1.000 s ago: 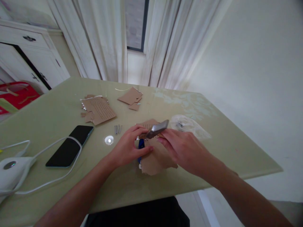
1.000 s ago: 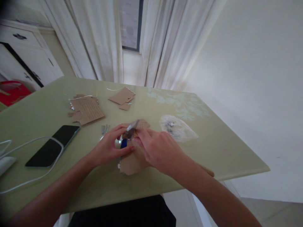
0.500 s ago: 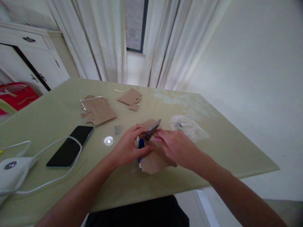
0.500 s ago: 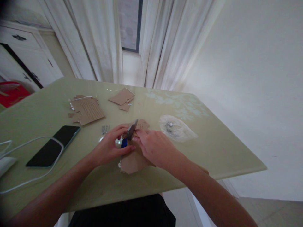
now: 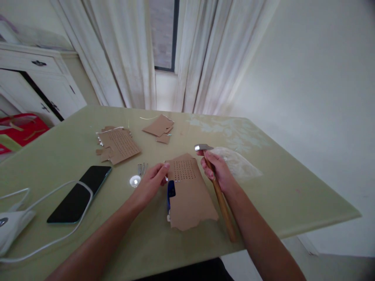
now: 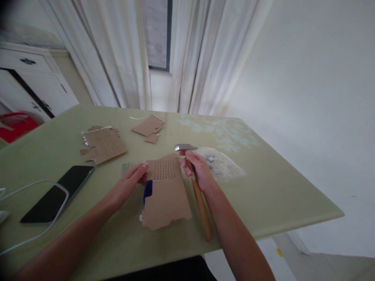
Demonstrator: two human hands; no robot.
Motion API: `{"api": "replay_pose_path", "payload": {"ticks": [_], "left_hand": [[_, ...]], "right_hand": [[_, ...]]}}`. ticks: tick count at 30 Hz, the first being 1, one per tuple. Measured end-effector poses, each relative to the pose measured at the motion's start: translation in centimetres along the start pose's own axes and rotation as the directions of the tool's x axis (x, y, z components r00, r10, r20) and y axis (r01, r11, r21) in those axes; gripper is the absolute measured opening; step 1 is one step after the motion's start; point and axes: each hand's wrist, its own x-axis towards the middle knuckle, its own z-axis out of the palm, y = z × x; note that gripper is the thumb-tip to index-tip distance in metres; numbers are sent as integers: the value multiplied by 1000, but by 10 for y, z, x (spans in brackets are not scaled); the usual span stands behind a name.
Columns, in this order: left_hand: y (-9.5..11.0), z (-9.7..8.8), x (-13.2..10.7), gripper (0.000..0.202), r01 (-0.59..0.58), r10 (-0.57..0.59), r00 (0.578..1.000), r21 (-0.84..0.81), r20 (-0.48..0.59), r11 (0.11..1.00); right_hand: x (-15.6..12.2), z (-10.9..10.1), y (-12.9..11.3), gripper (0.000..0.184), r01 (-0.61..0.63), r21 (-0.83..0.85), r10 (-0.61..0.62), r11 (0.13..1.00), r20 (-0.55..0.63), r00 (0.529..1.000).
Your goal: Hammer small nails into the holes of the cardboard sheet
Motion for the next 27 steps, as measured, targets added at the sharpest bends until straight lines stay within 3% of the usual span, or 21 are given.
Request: {"api": "replay_pose_path", "payload": {"ticks": [3,12,19,24,27], "left_hand": [[5,3,-3,48,-11,18,995,-67,102,998],[0,5,-7,42,31,-26,999,-133,42,991],[4,6,-8,46,56,-51,997,-113,52,992],[-13,5,-8,56,140,-145,989,-101,-43,985],[-18,6,-8,61,186,-193,981,-220,-11,958]], "right_hand": [[2,-6,19,51,-38,149,46,988,-47,998],[-12,-5,24,45,-149,243,155,958,-4,988],[-16,-2,22,42,-140,261,142,955,14,990],[-15,-1,24,39,-132,261,135,956,5,991],[-15,0,25,41,-133,270,136,954,6,991]]}}
